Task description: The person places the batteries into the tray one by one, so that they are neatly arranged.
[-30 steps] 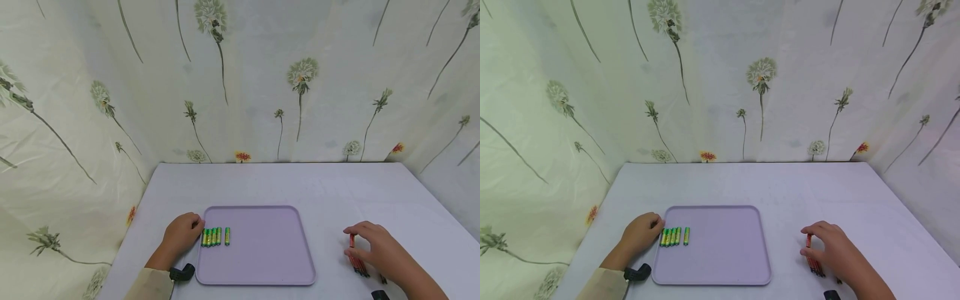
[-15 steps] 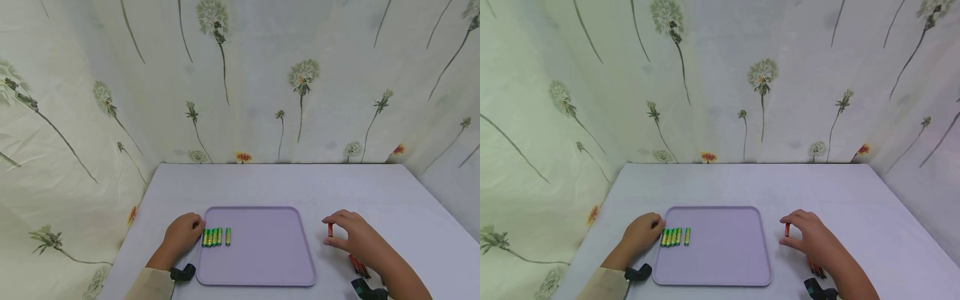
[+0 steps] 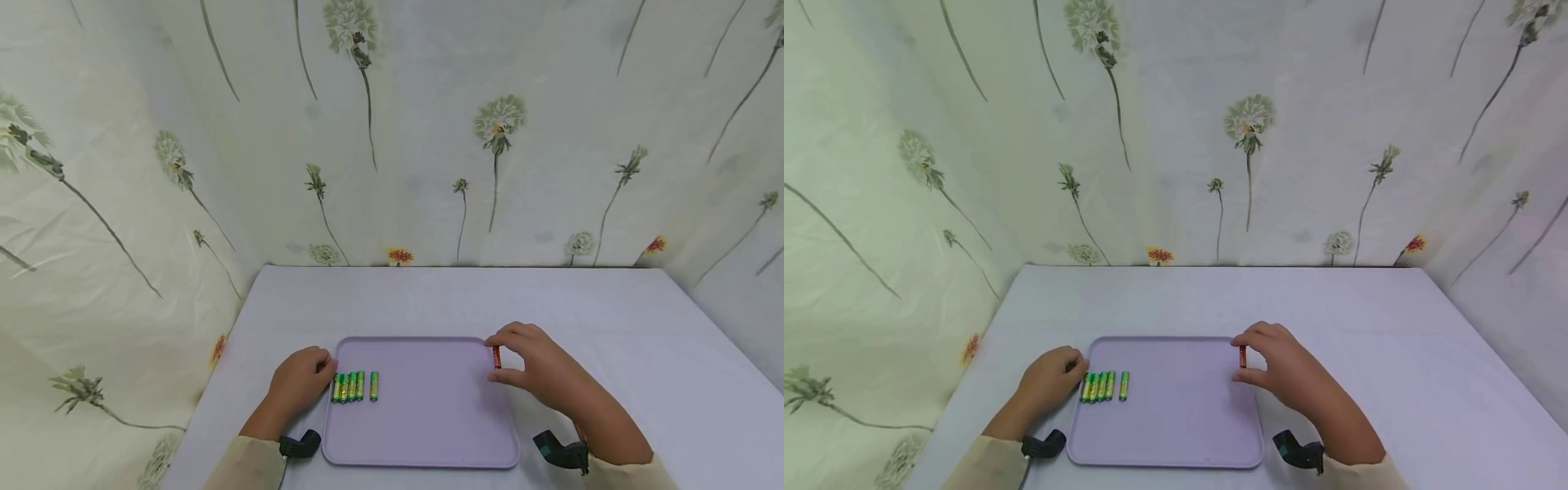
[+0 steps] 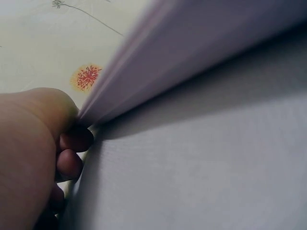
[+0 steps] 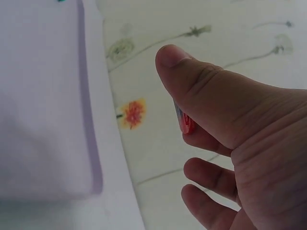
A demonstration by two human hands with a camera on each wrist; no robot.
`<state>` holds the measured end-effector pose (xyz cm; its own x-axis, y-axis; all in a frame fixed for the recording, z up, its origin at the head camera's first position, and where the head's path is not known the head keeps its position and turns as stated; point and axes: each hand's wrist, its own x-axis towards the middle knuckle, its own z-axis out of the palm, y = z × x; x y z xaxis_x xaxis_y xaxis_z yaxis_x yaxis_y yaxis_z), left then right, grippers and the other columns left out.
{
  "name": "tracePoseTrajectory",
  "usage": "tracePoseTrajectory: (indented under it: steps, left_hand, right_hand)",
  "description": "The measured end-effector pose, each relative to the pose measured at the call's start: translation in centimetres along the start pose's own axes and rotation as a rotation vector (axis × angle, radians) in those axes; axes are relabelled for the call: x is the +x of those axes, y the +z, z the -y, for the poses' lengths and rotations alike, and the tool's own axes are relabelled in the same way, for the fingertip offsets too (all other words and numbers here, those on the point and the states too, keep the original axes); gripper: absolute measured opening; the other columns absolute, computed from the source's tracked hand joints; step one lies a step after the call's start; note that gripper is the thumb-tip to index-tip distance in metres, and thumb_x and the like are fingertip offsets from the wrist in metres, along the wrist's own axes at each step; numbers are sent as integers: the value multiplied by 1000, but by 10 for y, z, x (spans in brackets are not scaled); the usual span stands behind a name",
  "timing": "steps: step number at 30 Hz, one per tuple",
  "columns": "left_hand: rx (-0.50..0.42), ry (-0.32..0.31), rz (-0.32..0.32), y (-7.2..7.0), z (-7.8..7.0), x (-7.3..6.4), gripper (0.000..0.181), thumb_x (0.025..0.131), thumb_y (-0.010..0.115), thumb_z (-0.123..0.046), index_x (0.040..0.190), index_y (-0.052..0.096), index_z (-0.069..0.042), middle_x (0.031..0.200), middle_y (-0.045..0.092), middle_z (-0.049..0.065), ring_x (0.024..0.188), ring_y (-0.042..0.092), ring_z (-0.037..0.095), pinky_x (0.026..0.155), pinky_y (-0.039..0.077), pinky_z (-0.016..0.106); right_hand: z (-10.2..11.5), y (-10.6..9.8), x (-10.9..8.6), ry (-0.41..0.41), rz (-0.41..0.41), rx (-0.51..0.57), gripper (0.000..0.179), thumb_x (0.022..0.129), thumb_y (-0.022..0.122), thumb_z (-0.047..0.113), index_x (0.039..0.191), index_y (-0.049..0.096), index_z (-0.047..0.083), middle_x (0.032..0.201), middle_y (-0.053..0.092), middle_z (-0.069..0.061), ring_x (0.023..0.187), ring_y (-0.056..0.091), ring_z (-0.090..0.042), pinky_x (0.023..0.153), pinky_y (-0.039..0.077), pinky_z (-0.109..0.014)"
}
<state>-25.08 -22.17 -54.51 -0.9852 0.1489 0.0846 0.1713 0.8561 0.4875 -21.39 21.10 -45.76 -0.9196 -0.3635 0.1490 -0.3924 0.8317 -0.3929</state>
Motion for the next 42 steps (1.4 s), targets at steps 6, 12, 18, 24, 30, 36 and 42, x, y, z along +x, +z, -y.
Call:
tracePoseTrajectory:
  steps: [6,12,18,24,30,36,42]
  left_hand:
    - [8,2,-9,-3,-1,0,31,102,65,-34,74,57,-25,74,52,-7,69,48,12,63,39,31]
    - [-5,6,0,-3,-2,1,32,103,65,-34,73,57,-24,73,52,-6,69,48,12,64,39,31]
    - [-7,2,11,-2,-2,1,35,103,65,-35,71,54,-24,73,50,-6,68,47,12,63,38,31]
    - [-13,-1,9,-1,0,3,36,102,65,-37,71,55,-24,72,51,-6,67,48,12,63,38,32]
    - [-29,-7,13,0,0,3,35,102,65,-37,71,55,-25,72,51,-6,68,48,13,63,38,32]
    - [-15,-1,4,1,1,2,35,102,65,-36,71,55,-24,73,51,-6,68,47,12,63,38,31]
    - [-11,-4,8,0,2,3,36,103,65,-37,70,54,-24,72,50,-6,67,47,12,62,38,31]
  right_hand:
    - [17,5,15,-61,-19,30,48,82,90,35,125,72,23,123,65,9,124,57,-25,102,51,-50]
    - [36,8,26,-81,14,42,46,84,89,35,125,72,23,123,64,7,129,55,-27,105,50,-49]
    - [51,22,38,-123,44,27,46,84,89,34,124,72,21,117,62,12,124,56,-20,101,53,-42]
    - [70,37,50,-153,94,-15,51,84,89,36,127,71,16,114,61,12,116,57,-15,93,54,-36]
    - [79,56,59,-132,148,-5,52,83,89,39,127,72,16,112,62,10,113,57,-15,94,53,-37]
    - [80,77,68,-131,179,-18,50,81,91,38,123,74,15,109,64,8,107,57,-14,95,52,-38]
    - [82,95,75,-136,185,-44,41,78,93,37,109,76,17,106,64,6,105,58,-15,97,51,-38]
